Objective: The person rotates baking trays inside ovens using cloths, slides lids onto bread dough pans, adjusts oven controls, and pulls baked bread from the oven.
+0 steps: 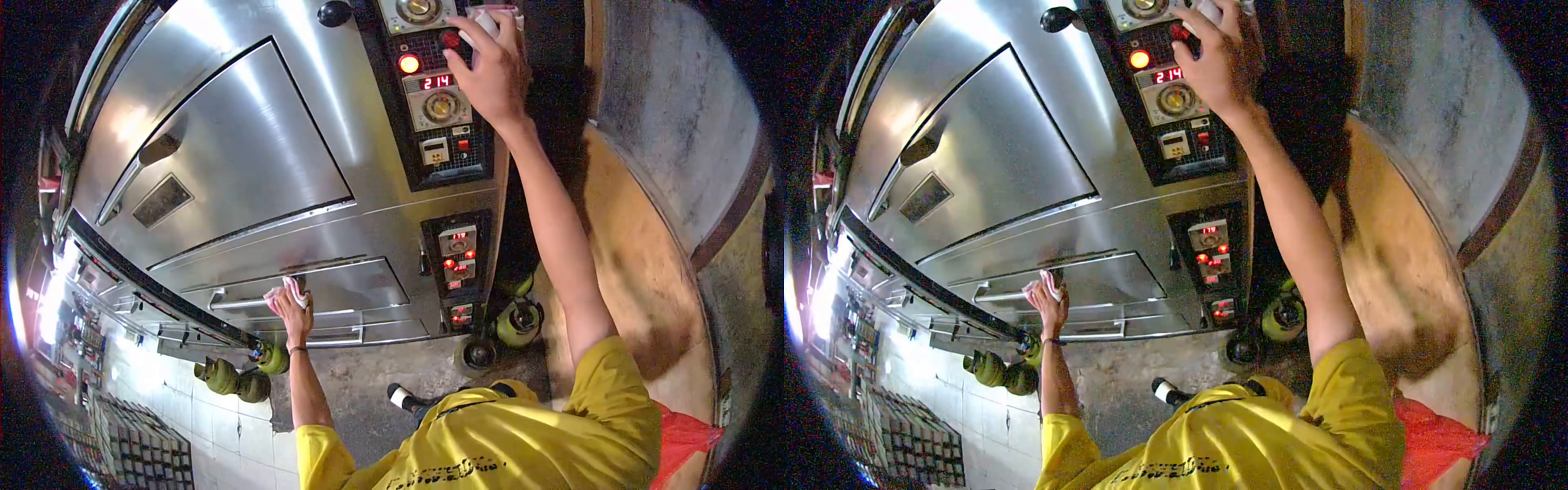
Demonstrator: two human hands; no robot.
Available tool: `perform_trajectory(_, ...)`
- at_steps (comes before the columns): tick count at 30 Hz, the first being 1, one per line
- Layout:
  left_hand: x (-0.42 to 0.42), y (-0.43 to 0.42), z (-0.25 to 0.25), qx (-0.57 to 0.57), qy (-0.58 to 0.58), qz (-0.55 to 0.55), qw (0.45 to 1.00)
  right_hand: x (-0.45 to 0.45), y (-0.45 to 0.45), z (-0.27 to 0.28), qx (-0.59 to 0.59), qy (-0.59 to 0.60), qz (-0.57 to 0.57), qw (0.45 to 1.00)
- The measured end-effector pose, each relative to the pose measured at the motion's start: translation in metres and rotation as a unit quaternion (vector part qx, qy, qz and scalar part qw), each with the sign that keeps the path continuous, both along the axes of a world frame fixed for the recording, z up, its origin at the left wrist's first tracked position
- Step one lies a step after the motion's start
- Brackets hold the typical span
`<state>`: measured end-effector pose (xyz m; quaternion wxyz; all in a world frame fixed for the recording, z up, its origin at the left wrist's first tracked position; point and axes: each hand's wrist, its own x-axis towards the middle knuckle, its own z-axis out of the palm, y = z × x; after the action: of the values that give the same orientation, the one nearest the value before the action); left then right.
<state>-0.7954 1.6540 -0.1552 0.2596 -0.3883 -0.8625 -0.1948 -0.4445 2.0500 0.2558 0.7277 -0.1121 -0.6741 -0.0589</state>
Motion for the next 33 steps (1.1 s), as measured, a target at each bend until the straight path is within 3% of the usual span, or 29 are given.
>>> perform_trajectory(2, 0.002, 0.000, 0.003, 0.006, -0.009, -0.004, 1.000, 0.001, 0.014, -0.023, 0.064, -0.037, -0.022, 0.997)
perform_trajectory(7, 0.007, 0.003, 0.006, 0.015, -0.006, 0.003, 1.000, 0.006, 0.017, -0.059, 0.027, -0.051, 0.003, 0.998)
perform_trajectory(20, 0.001, 0.000, 0.002, 0.016, 0.002, -0.030, 0.999, 0.015, 0.024, -0.069, 0.037, -0.068, 0.028, 0.997)
perform_trajectory(26, 0.003, 0.000, 0.006, 0.003, 0.029, -0.020, 0.999, 0.023, 0.008, -0.090, -0.020, -0.094, 0.093, 0.991)
perform_trajectory(29, 0.003, -0.001, 0.004, 0.001, -0.001, -0.011, 1.000, 0.029, -0.006, -0.115, -0.106, -0.114, 0.133, 0.979)
perform_trajectory(30, 0.001, -0.002, 0.002, 0.021, -0.016, -0.024, 0.999, 0.026, -0.012, -0.135, -0.194, -0.091, 0.208, 0.954)
perform_trajectory(32, -0.003, -0.006, -0.002, 0.064, -0.046, -0.049, 0.996, 0.030, -0.040, -0.162, -0.249, -0.103, 0.259, 0.928)
perform_trajectory(33, 0.000, -0.011, 0.004, 0.027, 0.038, -0.056, 0.997, 0.029, -0.053, -0.187, -0.266, -0.093, 0.316, 0.906)
